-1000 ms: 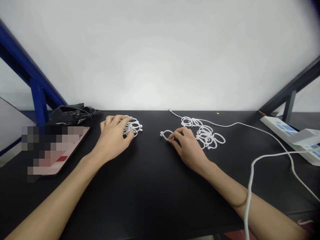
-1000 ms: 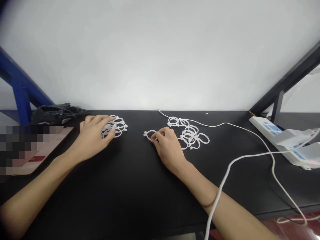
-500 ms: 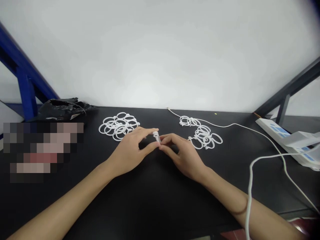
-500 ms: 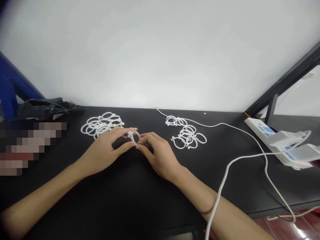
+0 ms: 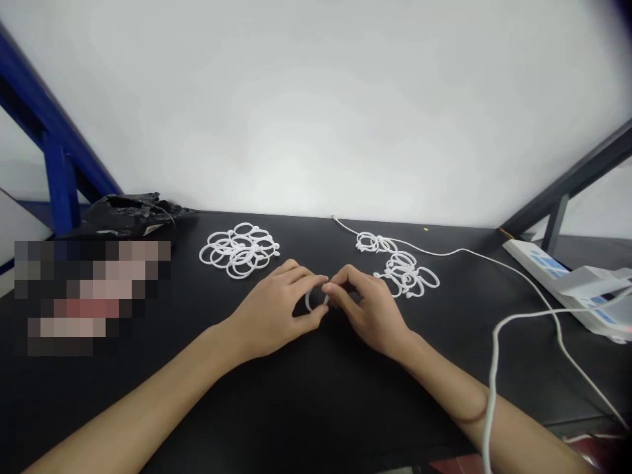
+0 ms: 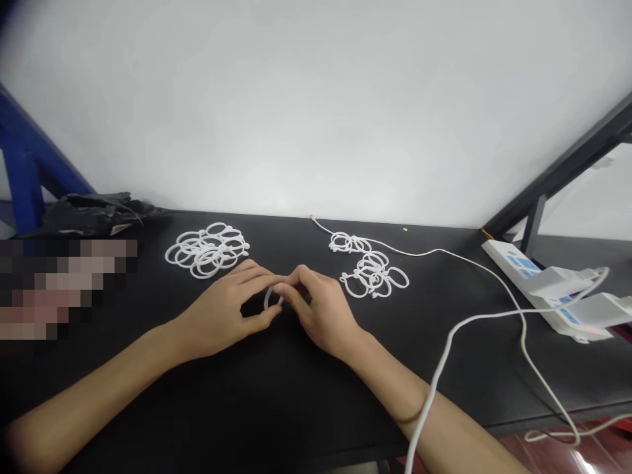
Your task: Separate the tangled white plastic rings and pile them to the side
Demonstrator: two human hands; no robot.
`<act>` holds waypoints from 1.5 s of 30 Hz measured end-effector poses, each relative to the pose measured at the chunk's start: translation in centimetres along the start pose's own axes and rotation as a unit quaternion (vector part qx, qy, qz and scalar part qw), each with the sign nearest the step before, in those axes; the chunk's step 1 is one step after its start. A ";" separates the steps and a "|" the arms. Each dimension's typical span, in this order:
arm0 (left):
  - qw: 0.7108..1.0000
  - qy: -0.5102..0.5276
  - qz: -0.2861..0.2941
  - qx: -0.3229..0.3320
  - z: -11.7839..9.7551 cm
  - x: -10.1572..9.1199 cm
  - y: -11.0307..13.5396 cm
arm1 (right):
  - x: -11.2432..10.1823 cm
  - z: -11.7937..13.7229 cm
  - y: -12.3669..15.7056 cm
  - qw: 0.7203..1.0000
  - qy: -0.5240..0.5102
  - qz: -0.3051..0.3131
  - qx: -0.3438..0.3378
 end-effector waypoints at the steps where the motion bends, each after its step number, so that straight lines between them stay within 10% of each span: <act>1: 1.000 -0.004 -0.004 0.008 -0.2 0.0 -0.1 | -0.1 -0.1 0.0 1.000 -0.011 -0.002 0.006; 8: 0.998 -0.030 -0.030 0.052 -0.9 -0.5 -0.2 | 0.4 -0.9 0.0 0.994 -0.092 0.022 0.050; 14: 0.980 -0.181 -0.085 -0.015 2.5 -3.3 0.2 | -1.4 -1.3 -0.8 0.991 0.111 -0.052 0.043; 22: 0.922 -0.292 -0.040 -0.250 10.0 -6.4 2.7 | -5.9 -5.7 -0.7 0.867 0.453 -0.069 0.196; 30: 0.924 -0.299 -0.068 -0.229 10.8 -6.8 3.2 | -3.5 -5.0 -0.7 0.930 0.361 -0.022 0.062; 45: 0.972 -0.221 -0.060 -0.054 4.1 -3.6 0.8 | -1.7 -3.7 -0.3 0.987 0.157 0.026 0.006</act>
Point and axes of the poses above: each hand's wrist, its own y-axis away from the middle knuckle, its own x-axis out of the palm, z = x × y, the point moved 7 cm from there along -y, towards the middle knuckle, and after that the axes turned 9 degrees about x, right-handed, at the moved point
